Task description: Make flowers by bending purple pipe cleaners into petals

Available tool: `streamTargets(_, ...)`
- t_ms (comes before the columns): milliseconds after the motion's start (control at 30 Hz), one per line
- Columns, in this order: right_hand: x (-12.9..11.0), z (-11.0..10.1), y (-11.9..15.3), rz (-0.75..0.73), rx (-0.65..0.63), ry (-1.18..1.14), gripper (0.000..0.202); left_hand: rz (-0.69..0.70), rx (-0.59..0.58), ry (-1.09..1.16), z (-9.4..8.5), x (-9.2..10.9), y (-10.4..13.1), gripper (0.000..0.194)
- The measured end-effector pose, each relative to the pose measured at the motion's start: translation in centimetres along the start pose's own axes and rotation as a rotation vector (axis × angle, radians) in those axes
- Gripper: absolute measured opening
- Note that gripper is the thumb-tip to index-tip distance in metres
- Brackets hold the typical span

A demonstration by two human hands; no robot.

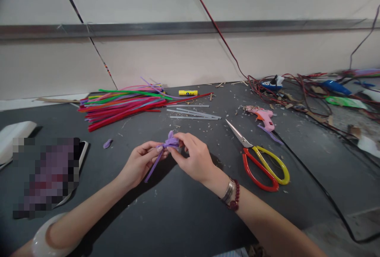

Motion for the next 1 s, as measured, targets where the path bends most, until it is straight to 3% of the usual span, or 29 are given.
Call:
streamTargets(100, 1.0, 0.0, 0.4, 0.117, 0.022, -0.013, 0.013, -0.002, 0.072, 0.092, -0.6, 0.0, -0.2, 0.012)
streamTargets(233, 0.2, 3.0, 1.5, 0.089, -0.222, -0.028, 0.018, -0.008, 0.087, 0.11, -0.7, -0.1, -0.1, 0.012)
streamTargets(300, -0.3, 3.9, 1.9, 0.089, -0.286, -0.071, 0.017, 0.015, 0.05, 0.03, -0.2, 0.0, 0.0, 0.011)
streamTargets(500, 0.0, 3.4, 1.4, 0.132, -0.201, -0.133, 0.014, 0.324, -0.119, -0.443, 2.0, 1.9, 0.8, 0.009)
streamTargets(633, 0.4, 3.7, 1.5, 0.137, -0.223, -0.146, 0.015, 0.358, -0.152, -0.621, 2.3, 1.9, 0.8, 0.014)
streamTargets(833, -0.1, 3.1, 1.4, 0.056, -0.153, -0.083, 0.022, 0.296, -0.171, -0.545, 2.8, 1.4, 1.0, 0.012)
streamTargets(1000, -0.6, 3.5, 1.8, -0.078, -0.17, 0.019, 0.029, 0.272, -0.114, -0.417, 2.4, 1.3, 1.0, 0.038)
Point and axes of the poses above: each hand's wrist, its own y-axis away from the middle knuckle, its own z-axis out of the palm, x = y × z, the point moved 9 cm from there along -y, towards the middle knuckle, and after that the axes turned 15 degrees about y, right-handed, at the moved point
